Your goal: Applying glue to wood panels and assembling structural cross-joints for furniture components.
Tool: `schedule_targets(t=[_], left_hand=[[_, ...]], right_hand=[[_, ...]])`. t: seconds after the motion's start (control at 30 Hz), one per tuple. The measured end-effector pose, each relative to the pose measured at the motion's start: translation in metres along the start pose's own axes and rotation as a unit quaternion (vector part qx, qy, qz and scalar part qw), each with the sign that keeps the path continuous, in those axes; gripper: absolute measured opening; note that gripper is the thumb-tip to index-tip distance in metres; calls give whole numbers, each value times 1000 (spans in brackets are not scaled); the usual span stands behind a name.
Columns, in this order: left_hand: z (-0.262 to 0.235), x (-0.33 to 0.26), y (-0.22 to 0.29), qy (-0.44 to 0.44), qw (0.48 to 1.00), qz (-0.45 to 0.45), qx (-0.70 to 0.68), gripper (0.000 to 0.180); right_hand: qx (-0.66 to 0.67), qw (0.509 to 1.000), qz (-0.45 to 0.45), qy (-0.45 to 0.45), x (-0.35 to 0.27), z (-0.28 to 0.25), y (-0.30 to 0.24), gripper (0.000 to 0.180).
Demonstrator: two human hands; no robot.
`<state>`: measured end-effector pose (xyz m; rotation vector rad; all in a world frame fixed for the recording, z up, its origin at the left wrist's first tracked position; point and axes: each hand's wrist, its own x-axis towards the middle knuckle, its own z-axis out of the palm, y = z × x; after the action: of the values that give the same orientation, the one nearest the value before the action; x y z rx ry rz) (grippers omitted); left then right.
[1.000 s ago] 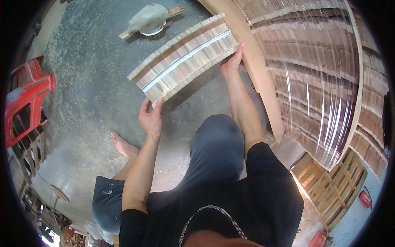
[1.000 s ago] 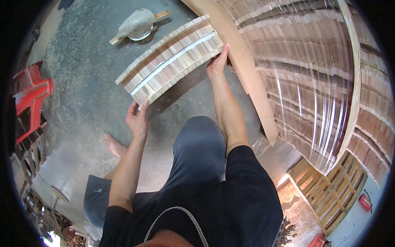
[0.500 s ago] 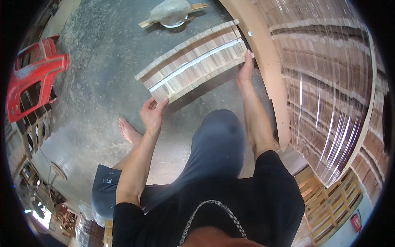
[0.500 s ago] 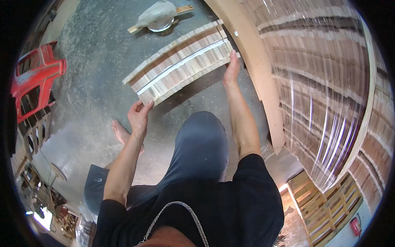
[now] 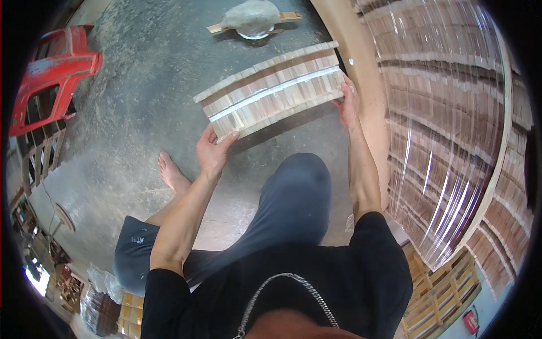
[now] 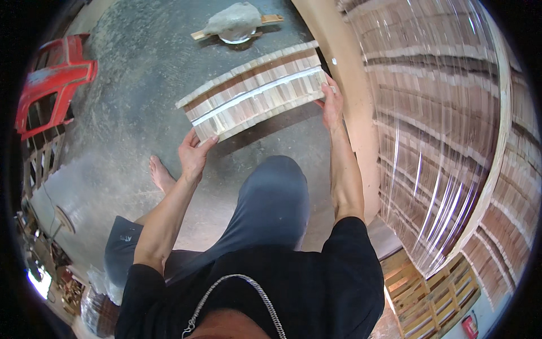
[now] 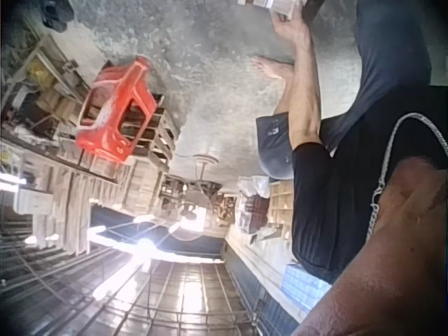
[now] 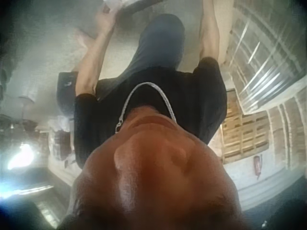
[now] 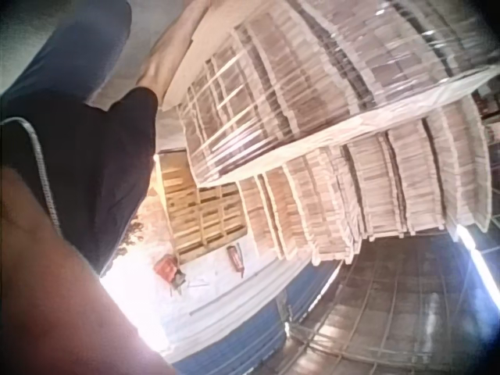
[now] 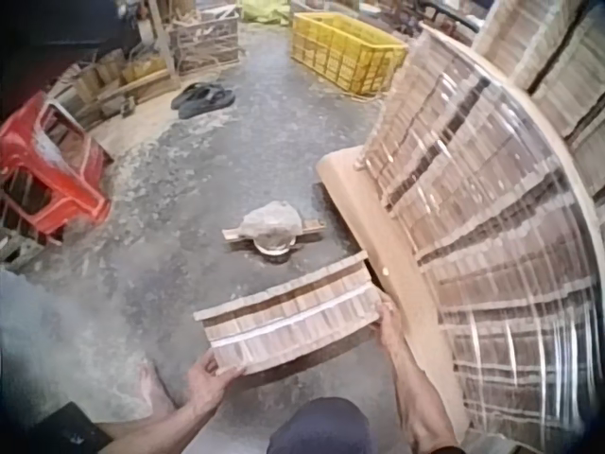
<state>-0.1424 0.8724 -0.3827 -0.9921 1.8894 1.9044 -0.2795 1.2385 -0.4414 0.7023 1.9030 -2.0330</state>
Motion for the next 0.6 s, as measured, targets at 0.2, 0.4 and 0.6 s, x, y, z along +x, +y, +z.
schedule_targets(t=[0.2, 0.4, 0.6], left_hand=[[-22, 3, 10, -6, 1000, 10, -4, 67], [-55, -1, 77, -35, 998, 40, -37, 69], [-104, -46, 214, -98, 992, 76, -40, 68]], right_hand=[[37, 999, -29, 13, -23, -1, 7, 49], [20, 995, -81, 59, -78, 45, -84, 53], [-61, 972, -206, 91, -146, 84, -245, 53]])
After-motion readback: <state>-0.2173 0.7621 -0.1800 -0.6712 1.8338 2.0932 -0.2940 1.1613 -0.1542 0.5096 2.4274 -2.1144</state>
